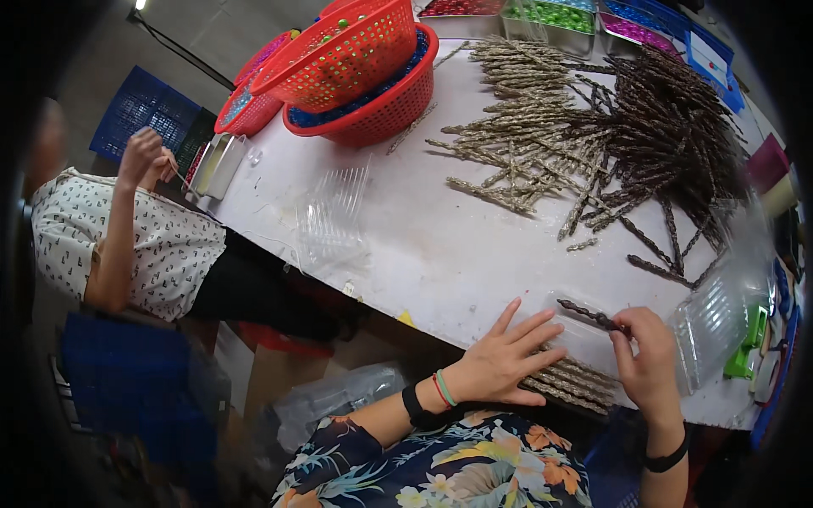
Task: The person places glittery decorative sticks into clear plastic trays on a workbench. They arrange the sticks in rows, close the trays, and stack them. Other workers are visible in the background performing similar tasks.
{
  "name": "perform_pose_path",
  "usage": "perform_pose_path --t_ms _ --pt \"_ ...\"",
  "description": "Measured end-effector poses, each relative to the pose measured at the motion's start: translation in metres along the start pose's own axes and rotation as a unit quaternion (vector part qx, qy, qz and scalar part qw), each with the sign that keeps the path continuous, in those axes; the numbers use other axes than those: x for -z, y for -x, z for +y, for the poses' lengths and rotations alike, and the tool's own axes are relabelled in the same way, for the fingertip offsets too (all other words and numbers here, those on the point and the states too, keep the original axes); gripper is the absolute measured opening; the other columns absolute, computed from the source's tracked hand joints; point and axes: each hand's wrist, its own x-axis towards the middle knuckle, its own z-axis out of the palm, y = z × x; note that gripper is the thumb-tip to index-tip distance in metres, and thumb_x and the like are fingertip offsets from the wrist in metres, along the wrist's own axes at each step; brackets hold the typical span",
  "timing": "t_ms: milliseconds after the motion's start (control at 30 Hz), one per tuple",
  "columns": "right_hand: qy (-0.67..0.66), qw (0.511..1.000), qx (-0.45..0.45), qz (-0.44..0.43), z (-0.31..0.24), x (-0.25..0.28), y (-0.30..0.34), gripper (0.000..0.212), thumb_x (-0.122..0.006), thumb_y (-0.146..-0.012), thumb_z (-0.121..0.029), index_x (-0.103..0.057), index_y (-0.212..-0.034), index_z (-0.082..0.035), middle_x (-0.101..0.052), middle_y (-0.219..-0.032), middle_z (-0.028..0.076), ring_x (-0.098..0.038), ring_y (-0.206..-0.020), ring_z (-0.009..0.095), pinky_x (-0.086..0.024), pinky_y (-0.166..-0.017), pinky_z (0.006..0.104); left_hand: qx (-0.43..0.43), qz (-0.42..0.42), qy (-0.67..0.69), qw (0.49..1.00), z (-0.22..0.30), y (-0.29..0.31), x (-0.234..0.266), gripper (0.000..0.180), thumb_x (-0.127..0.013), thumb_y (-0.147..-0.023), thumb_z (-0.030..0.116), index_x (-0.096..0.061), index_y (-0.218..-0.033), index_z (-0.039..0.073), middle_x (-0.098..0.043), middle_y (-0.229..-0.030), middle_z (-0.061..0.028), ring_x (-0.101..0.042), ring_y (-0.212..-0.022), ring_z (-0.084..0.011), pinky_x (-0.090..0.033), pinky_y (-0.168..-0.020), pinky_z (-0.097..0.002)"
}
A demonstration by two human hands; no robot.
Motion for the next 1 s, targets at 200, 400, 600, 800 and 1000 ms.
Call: perform_pose_path --t_ms 200,400,600,800,1000 --pt "0.090 0.993 0.068 0.016 0.005 -0.021 0.002 0.019 -0.073 -0.082 0.002 -0.065 -0.099 -0.002 -0.062 -0.095 0.014 -0.062 -0.088 0.034 -0.050 -0.076 0.0431 -0.008 0.008 0.009 1.000 0.003 -0.002 0.000 0.073 -0.080 -0.078 0.054 -0.063 -0.135 0.011 -0.050 -0.153 -0.0152 -0.034 -0.155 -0.0343 -0.014 -0.126 -0.0687" --pt "0.160 0.977 0.136 0.025 0.014 -0.039 0.003 0.020 -0.075 -0.079 -0.003 -0.066 -0.097 -0.006 -0.062 -0.092 0.010 -0.059 -0.085 0.032 -0.048 -0.076 0.0428 0.002 -0.024 -0.014 1.000 0.002 -0.003 0.001 0.076 -0.078 -0.080 0.061 -0.062 -0.141 0.018 -0.051 -0.155 -0.0106 -0.037 -0.153 -0.0324 -0.014 -0.125 -0.0688" --pt "0.144 0.975 0.158 0.066 0.012 -0.027 -0.002 0.020 -0.076 -0.079 -0.003 -0.067 -0.096 -0.006 -0.063 -0.091 0.009 -0.060 -0.082 0.030 -0.046 -0.073 0.0414 0.004 -0.045 -0.033 0.998 0.004 -0.005 0.005 0.076 -0.075 -0.082 0.064 -0.063 -0.141 0.018 -0.051 -0.154 -0.0109 -0.038 -0.152 -0.0333 -0.017 -0.122 -0.0695" --pt "0.093 0.980 0.144 0.106 0.010 -0.018 0.004 0.021 -0.078 -0.077 -0.002 -0.068 -0.095 -0.007 -0.065 -0.088 0.009 -0.061 -0.079 0.030 -0.047 -0.071 0.0407 -0.003 -0.045 -0.047 0.998 0.001 -0.004 0.001 0.078 -0.072 -0.084 0.067 -0.061 -0.145 0.019 -0.053 -0.152 -0.0107 -0.039 -0.151 -0.0339 -0.018 -0.121 -0.0709" --pt "-0.008 0.987 0.095 0.129 0.008 -0.004 0.004 0.018 -0.076 -0.081 0.001 -0.069 -0.097 -0.004 -0.069 -0.092 0.011 -0.065 -0.082 0.031 -0.050 -0.073 0.0399 0.006 -0.041 -0.058 0.997 0.004 -0.001 0.004 0.079 -0.072 -0.084 0.068 -0.062 -0.145 0.020 -0.054 -0.151 -0.0100 -0.041 -0.150 -0.0334 -0.018 -0.121 -0.0718"
